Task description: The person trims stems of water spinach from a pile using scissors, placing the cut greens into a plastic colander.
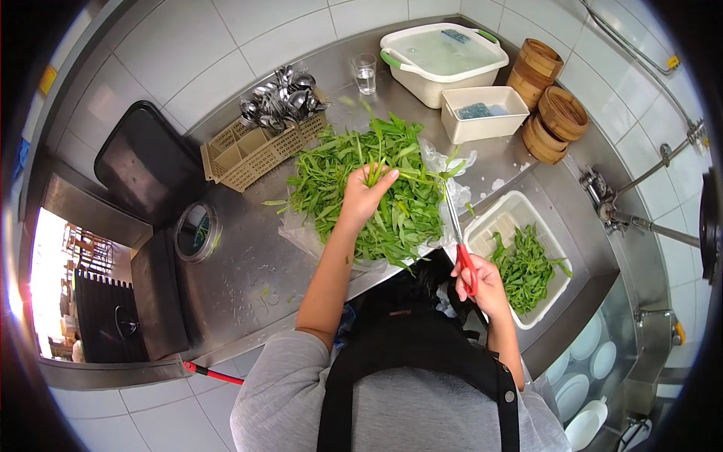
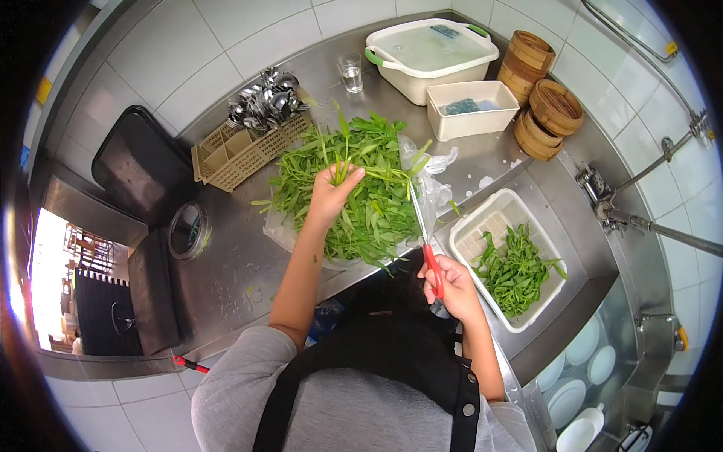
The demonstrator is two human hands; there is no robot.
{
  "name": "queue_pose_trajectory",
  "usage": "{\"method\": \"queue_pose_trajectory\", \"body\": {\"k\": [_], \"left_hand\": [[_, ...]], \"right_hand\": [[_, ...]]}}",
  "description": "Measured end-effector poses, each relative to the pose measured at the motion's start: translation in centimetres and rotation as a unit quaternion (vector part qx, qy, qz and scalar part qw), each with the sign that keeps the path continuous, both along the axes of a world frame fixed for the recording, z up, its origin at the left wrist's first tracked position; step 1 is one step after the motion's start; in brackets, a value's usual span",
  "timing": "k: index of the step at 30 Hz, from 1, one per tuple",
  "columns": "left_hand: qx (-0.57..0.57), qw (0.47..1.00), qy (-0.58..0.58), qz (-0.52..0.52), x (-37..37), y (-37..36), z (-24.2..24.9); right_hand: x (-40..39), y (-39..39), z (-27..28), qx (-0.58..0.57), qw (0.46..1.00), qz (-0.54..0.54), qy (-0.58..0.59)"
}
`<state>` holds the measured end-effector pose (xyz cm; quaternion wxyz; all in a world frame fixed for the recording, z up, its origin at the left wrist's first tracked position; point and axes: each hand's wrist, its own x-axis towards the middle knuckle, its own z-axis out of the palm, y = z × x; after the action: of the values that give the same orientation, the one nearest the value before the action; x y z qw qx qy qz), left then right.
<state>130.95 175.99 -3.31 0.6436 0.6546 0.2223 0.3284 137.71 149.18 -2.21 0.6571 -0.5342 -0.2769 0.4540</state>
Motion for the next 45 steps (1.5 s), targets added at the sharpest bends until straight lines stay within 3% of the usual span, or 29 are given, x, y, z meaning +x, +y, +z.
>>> {"method": "queue_pose_trajectory", "body": {"k": [3, 5, 13, 15, 19, 22, 23, 25, 27, 30, 31, 33, 35, 41, 45], "left_hand": [[0.006, 1.000, -0.010, -0.018, 0.5, -1.3, 1.1], [0.095, 0.994, -0.019, -0.046, 0.9, -1.8, 1.1], [0.200, 0.973, 0.118, 0.008, 1.3, -1.2, 0.2], [0.191, 0.978, 0.089, 0.018, 1.3, -0.7, -0.3], [0.096, 0.994, 0.000, 0.043, 0.9, -0.1, -0.3], [0.090, 0.992, -0.063, 0.055, 0.8, 0.5, -0.6], [0.073, 0.995, -0.054, 0.050, 0.7, 0.4, -0.2], [0.056, 0.996, -0.045, 0.046, 0.4, 0.1, 0.5], [0.030, 0.999, -0.025, 0.012, 0.4, -0.6, 1.3], [0.021, 0.999, -0.010, -0.028, 1.4, -2.3, 1.7], [0.024, 0.998, -0.006, -0.057, 2.0, -2.9, 1.6], [0.025, 0.996, -0.002, -0.083, 3.6, -4.1, 0.9], [0.031, 0.993, 0.009, -0.117, 5.1, -5.4, 0.0], [0.029, 0.979, 0.041, -0.195, 7.5, -8.6, 0.3], [0.110, 0.973, 0.001, -0.201, 8.6, -9.8, -0.1]], "right_hand": [[0.0, -0.5, 0.1, -0.027, 1.000, 0.014, 0.004], [-0.1, -0.4, 0.0, -0.018, 1.000, -0.003, 0.014], [0.6, -1.9, 1.7, 0.022, 0.998, -0.054, -0.029], [1.1, -2.8, 1.5, 0.062, 0.988, -0.125, -0.060], [3.1, -4.6, 0.0, 0.017, 0.951, -0.289, -0.113], [5.8, -6.4, -5.0, -0.097, 0.943, -0.313, -0.063], [6.2, -7.2, -6.3, -0.097, 0.944, -0.310, -0.064], [6.3, -8.4, -8.1, -0.238, 0.923, -0.289, 0.092], [5.6, -7.8, -8.0, -0.229, 0.921, -0.309, 0.062], [3.4, -6.1, -6.3, -0.085, 0.952, -0.288, -0.064], [2.7, -5.7, -4.6, -0.094, 0.966, -0.225, -0.081], [1.9, -4.8, -3.6, 0.045, 0.989, -0.113, -0.088], [1.5, -4.3, -2.2, -0.011, 0.996, -0.054, -0.064], [1.7, -3.7, -1.6, -0.017, 0.990, -0.130, -0.053], [2.7, -5.0, -1.5, -0.042, 0.986, -0.163, -0.018]]}}
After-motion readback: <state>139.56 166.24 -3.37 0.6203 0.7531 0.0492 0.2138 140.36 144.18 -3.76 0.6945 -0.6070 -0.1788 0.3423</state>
